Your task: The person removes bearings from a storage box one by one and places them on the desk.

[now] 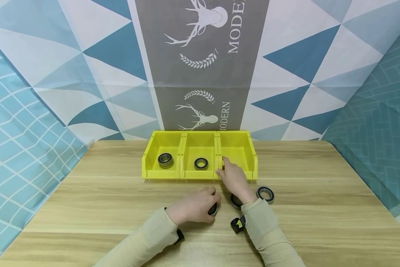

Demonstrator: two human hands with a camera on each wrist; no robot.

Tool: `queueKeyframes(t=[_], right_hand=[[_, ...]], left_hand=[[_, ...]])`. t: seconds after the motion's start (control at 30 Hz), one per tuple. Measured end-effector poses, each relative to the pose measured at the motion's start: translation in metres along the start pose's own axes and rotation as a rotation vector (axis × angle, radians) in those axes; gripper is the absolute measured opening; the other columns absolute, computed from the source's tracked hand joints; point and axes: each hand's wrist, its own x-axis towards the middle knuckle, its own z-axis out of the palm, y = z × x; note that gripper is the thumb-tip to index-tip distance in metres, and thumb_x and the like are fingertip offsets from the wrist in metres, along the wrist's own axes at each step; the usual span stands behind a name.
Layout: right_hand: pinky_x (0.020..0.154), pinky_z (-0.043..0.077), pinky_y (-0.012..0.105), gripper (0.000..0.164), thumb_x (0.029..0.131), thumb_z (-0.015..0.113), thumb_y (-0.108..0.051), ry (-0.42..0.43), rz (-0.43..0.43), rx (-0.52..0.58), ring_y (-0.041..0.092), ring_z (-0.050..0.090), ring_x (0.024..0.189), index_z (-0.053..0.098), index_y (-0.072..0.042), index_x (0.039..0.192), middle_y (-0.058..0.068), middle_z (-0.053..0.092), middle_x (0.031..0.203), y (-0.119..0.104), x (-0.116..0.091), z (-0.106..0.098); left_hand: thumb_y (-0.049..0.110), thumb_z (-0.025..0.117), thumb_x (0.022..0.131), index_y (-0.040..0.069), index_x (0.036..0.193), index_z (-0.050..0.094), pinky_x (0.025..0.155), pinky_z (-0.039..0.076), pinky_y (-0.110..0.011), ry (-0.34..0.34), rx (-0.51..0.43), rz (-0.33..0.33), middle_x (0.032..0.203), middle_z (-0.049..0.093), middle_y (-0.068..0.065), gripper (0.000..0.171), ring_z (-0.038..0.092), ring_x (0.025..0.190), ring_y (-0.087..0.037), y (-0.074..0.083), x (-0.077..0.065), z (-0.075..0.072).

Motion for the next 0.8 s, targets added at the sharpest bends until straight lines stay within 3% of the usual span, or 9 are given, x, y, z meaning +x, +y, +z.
queueKeyframes(t=[0.47,0.8], right_hand=[[0.082,0.046,0.047,0.058,0.094,0.049,-0.027,0.000,-0.002,-0.014,0.037,0.057,0.098,0.027,0.006,0.137,0.023,0.058,0.111,-0.0001,0.0015,-0.0009],[0.082,0.046,0.047,0.058,0.094,0.049,-0.027,-0.001,-0.001,-0.010,0.037,0.057,0.099,0.028,0.006,0.137,0.024,0.058,0.112,0.0001,-0.0001,-0.0005]], left_hand=[[0.034,0.075,0.070,0.019,0.093,0.059,0.062,0.045,-0.024,-0.013,0.017,-0.011,0.096,0.052,0.000,0.031,0.051,0.083,-0.013,0.0012,0.0001,-0.0012],[0.036,0.074,0.071,0.018,0.099,0.059,0.069,0.048,-0.027,-0.036,0.013,-0.030,0.102,0.053,-0.001,0.037,0.051,0.088,-0.014,0.0036,0.0000,-0.0013]])
